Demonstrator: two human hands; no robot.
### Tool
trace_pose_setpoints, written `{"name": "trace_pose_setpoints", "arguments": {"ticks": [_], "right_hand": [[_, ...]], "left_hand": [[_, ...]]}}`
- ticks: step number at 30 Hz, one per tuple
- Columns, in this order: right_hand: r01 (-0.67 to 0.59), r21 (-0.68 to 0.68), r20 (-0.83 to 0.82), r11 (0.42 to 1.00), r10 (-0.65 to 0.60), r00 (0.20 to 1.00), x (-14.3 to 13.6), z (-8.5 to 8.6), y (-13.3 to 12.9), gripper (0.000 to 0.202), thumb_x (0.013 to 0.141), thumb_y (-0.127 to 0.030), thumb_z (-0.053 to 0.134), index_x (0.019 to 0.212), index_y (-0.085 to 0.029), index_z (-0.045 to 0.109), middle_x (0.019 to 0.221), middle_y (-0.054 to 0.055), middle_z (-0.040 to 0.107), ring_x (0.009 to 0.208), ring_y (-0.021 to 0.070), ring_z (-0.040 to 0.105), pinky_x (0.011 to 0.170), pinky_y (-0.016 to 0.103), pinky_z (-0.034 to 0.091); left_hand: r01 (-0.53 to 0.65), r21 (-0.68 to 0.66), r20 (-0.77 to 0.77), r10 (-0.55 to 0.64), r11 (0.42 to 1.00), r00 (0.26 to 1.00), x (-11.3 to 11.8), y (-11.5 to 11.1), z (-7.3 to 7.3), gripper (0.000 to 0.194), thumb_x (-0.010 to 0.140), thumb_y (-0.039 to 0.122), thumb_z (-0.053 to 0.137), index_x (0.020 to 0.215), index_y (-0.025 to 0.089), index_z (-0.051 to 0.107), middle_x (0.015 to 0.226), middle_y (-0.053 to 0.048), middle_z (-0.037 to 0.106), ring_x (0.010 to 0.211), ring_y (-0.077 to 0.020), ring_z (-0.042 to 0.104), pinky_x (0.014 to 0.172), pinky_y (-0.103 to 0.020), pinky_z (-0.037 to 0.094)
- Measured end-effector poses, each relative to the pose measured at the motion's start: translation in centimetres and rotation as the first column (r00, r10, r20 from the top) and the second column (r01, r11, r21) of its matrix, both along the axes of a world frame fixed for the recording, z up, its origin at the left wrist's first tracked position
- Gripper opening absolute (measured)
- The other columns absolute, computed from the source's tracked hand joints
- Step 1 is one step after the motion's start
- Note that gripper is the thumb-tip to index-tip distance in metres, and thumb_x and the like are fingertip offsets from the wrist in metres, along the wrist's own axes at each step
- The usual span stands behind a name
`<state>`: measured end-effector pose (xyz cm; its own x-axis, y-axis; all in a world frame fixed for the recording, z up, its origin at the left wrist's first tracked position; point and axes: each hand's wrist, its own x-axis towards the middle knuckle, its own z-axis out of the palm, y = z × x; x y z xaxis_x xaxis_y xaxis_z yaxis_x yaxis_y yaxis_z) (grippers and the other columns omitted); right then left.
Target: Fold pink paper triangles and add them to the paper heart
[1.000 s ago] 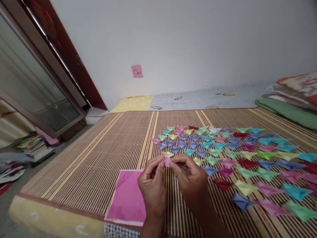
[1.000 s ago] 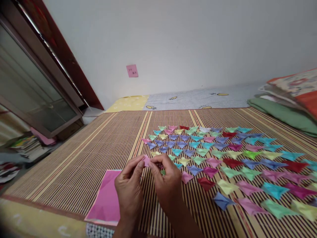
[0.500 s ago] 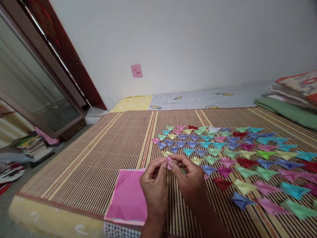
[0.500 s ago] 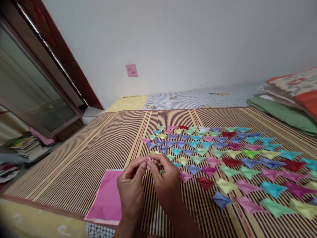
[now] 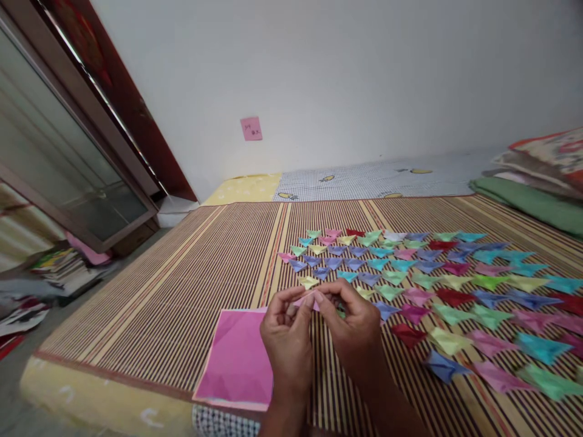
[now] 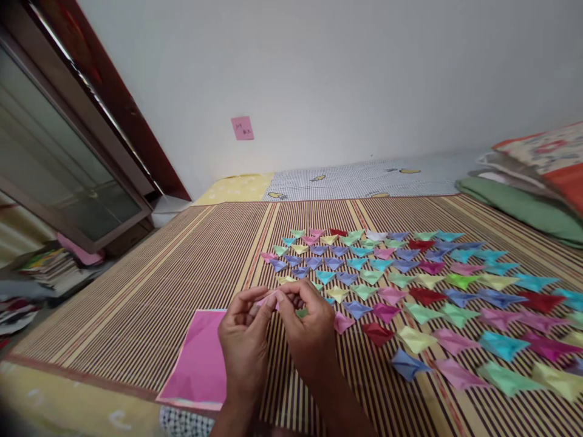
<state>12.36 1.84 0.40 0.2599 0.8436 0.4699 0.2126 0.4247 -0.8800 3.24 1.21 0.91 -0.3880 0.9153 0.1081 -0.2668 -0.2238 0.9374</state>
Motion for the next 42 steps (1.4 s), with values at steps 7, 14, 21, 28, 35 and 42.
{"name": "trace_pose_setpoints", "arguments": {"ticks": [7, 14, 21, 28, 35, 42], "right_hand": [[-0.251, -0.186, -0.320, 0.950, 0.183, 0.929, 1.6, -0.6, 0.9, 0.018, 0.086, -0.036, 0.069, 0.081, -0.019, 0.067, 0.070, -0.001, 0.067, 0.065, 0.0166, 0.063, 0.061, 0.027, 0.051], [-0.329, -0.193, -0.373, 0.924, 0.241, 0.896, 2.0, -0.6, 1.3, 0.025, 0.082, -0.041, 0.073, 0.077, -0.018, 0.066, 0.068, -0.001, 0.063, 0.060, 0.0143, 0.059, 0.057, 0.025, 0.050], [-0.396, -0.226, -0.352, 0.890, 0.304, 0.885, 2.7, 0.7, 0.7, 0.018, 0.086, -0.036, 0.068, 0.078, -0.020, 0.063, 0.057, -0.005, 0.060, 0.051, 0.0134, 0.058, 0.052, 0.025, 0.048], [-0.446, -0.203, -0.191, 0.872, 0.411, 0.891, 3.6, 0.6, 1.1, 0.022, 0.090, -0.038, 0.064, 0.079, -0.020, 0.067, 0.065, -0.003, 0.061, 0.061, 0.0142, 0.058, 0.059, 0.026, 0.047], [-0.417, -0.218, -0.017, 0.882, 0.424, 0.905, 3.6, 0.3, 1.0, 0.024, 0.092, -0.036, 0.064, 0.076, -0.019, 0.068, 0.067, -0.002, 0.062, 0.066, 0.0151, 0.055, 0.063, 0.027, 0.043], [-0.343, -0.183, 0.047, 0.922, 0.356, 0.933, 3.3, 0.6, 0.7, 0.028, 0.093, -0.034, 0.061, 0.070, -0.019, 0.063, 0.062, -0.004, 0.053, 0.061, 0.0135, 0.048, 0.058, 0.026, 0.037]], "left_hand": [[0.302, -0.089, -0.107, -0.310, 0.949, 0.945, -1.5, 0.5, 0.3, 0.024, 0.072, 0.030, 0.085, 0.087, 0.014, 0.076, 0.081, -0.006, 0.078, 0.076, -0.0192, 0.073, 0.070, -0.026, 0.057], [0.325, -0.048, -0.232, -0.327, 0.944, 0.916, -1.5, 0.1, 0.5, 0.035, 0.084, 0.046, 0.074, 0.067, 0.016, 0.071, 0.065, -0.003, 0.069, 0.064, -0.0164, 0.061, 0.063, -0.025, 0.048], [0.436, -0.099, -0.189, -0.447, 0.895, 0.875, -1.5, 0.3, 0.3, 0.036, 0.087, 0.045, 0.072, 0.067, 0.016, 0.069, 0.065, -0.002, 0.067, 0.064, -0.0156, 0.057, 0.065, -0.025, 0.045], [0.463, -0.091, -0.206, -0.471, 0.882, 0.857, -2.9, 0.8, -0.2, 0.030, 0.085, 0.040, 0.076, 0.068, 0.016, 0.066, 0.066, 0.000, 0.062, 0.065, -0.0144, 0.054, 0.066, -0.024, 0.042], [0.365, -0.092, -0.135, -0.375, 0.926, 0.917, -3.2, 1.1, -1.2, 0.033, 0.087, 0.039, 0.074, 0.066, 0.017, 0.061, 0.061, 0.003, 0.059, 0.060, -0.0120, 0.050, 0.063, -0.023, 0.039], [0.327, -0.080, -0.188, -0.337, 0.941, 0.923, -3.0, 0.9, -0.9, 0.035, 0.088, 0.040, 0.073, 0.065, 0.018, 0.058, 0.059, 0.003, 0.057, 0.058, -0.0115, 0.049, 0.060, -0.023, 0.038]]}}
